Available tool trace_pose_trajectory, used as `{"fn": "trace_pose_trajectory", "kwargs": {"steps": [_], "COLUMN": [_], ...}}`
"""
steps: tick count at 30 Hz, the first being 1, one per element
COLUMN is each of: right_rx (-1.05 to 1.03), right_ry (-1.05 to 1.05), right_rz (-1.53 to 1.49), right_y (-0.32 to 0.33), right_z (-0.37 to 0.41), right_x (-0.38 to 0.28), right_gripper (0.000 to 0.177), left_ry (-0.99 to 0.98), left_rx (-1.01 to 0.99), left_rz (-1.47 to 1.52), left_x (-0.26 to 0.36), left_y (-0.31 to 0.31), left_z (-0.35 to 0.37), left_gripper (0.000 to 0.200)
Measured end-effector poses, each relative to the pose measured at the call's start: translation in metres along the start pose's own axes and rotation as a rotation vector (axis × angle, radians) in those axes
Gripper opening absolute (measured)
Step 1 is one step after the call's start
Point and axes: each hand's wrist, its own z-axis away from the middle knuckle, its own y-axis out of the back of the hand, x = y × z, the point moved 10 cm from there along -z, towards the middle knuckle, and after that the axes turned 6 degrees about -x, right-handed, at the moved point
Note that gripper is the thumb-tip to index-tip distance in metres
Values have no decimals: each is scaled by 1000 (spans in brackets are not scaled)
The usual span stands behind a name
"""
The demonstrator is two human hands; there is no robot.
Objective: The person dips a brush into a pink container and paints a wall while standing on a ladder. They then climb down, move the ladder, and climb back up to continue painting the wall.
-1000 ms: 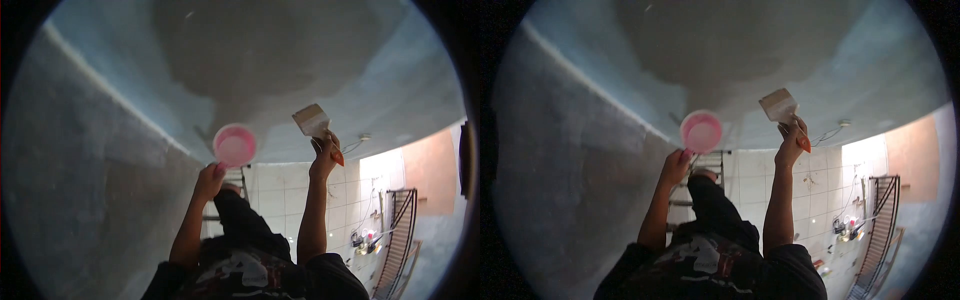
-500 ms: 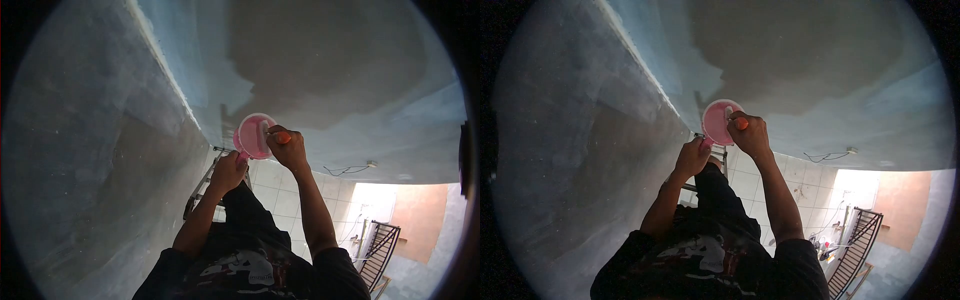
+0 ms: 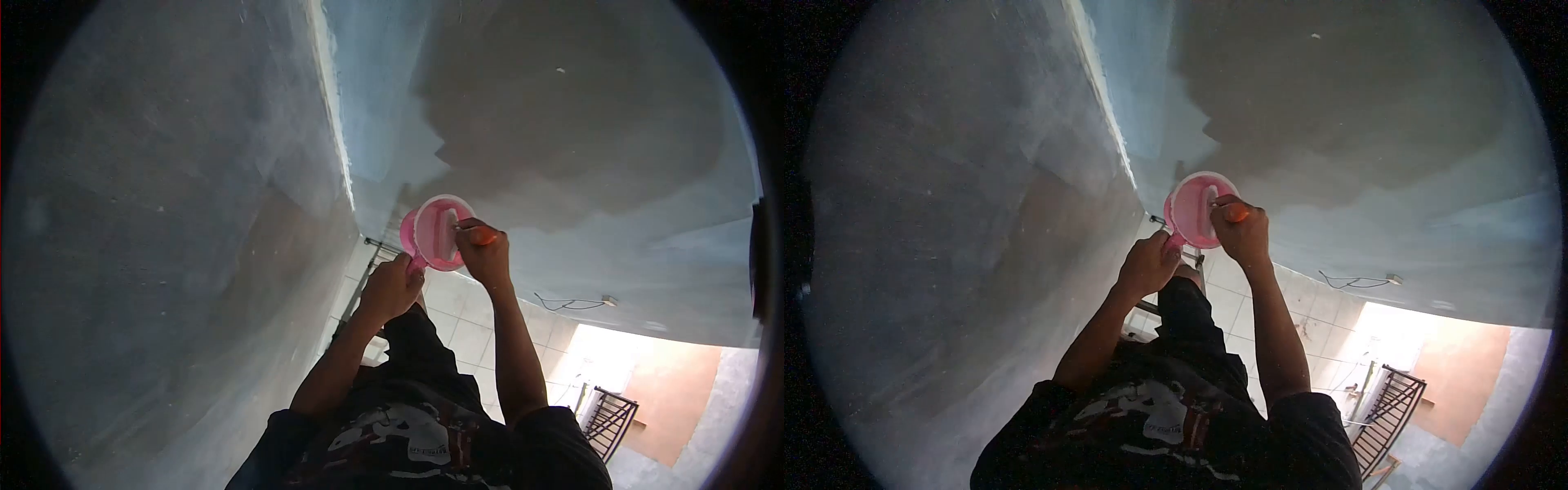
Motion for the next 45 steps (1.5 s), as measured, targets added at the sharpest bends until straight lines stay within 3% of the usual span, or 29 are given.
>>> {"fn": "trace_pose_trajectory", "kwargs": {"steps": [4, 7, 9, 10, 13, 14, 16, 17, 21, 27, 31, 33, 37, 42, 45], "right_rx": [-10, 95, 91, 114, 263, 300, 416, 457, 631, 905, 1024, 1138, 1263, 1422, 1438], "right_ry": [-37, -20, -158, -150, -203, -189, -190, -191, -81, 53, 265, 483, 739, 779, 656], "right_rz": [128, -170, -441, -446, -852, -852, -1185, -1257, -1282, -1294, -1250, -1085, -1043, -991, -997], "right_y": [0, 23, 34, 37, 39, 42, 40, 37, 52, 101, 186, 253, 372, 440, 407], "right_z": [8, 17, 27, 31, 49, 56, 71, 76, 93, 91, 66, 54, 41, 35, 38], "right_x": [-15, -18, -7, -5, 28, 34, 40, 44, 44, 34, 21, 10, -36, -38, 24], "right_gripper": [17, 16, 21, 21, 23, 23, 23, 23, 24, 24, 27, 27, 26, 29, 31], "left_ry": [-46, -45, -48, -61, -85, -61, -189, -131, 21, 45, -24, -22, -8, 63, 104], "left_rx": [-6, 13, 13, 16, -13, -38, -14, -79, -227, -365, -430, -387, -425, -429, -411], "left_rz": [-17, -11, -15, 25, 90, 127, 146, 305, 587, 687, 694, 677, 717, 742, 750], "left_x": [11, 14, 14, 12, 10, 7, 11, 8, 35, 77, 104, 114, 107, 80, 64], "left_y": [12, 24, 27, 28, 27, 23, 15, 8, -7, -23, -27, -21, -25, -37, -43], "left_z": [6, 12, 12, 10, 0, -4, -15, -17, -20, -35, -48, -49, -50, -53, -52], "left_gripper": [27, 26, 26, 26, 26, 27, 23, 23, 21, 24, 24, 22, 24, 24, 23]}}
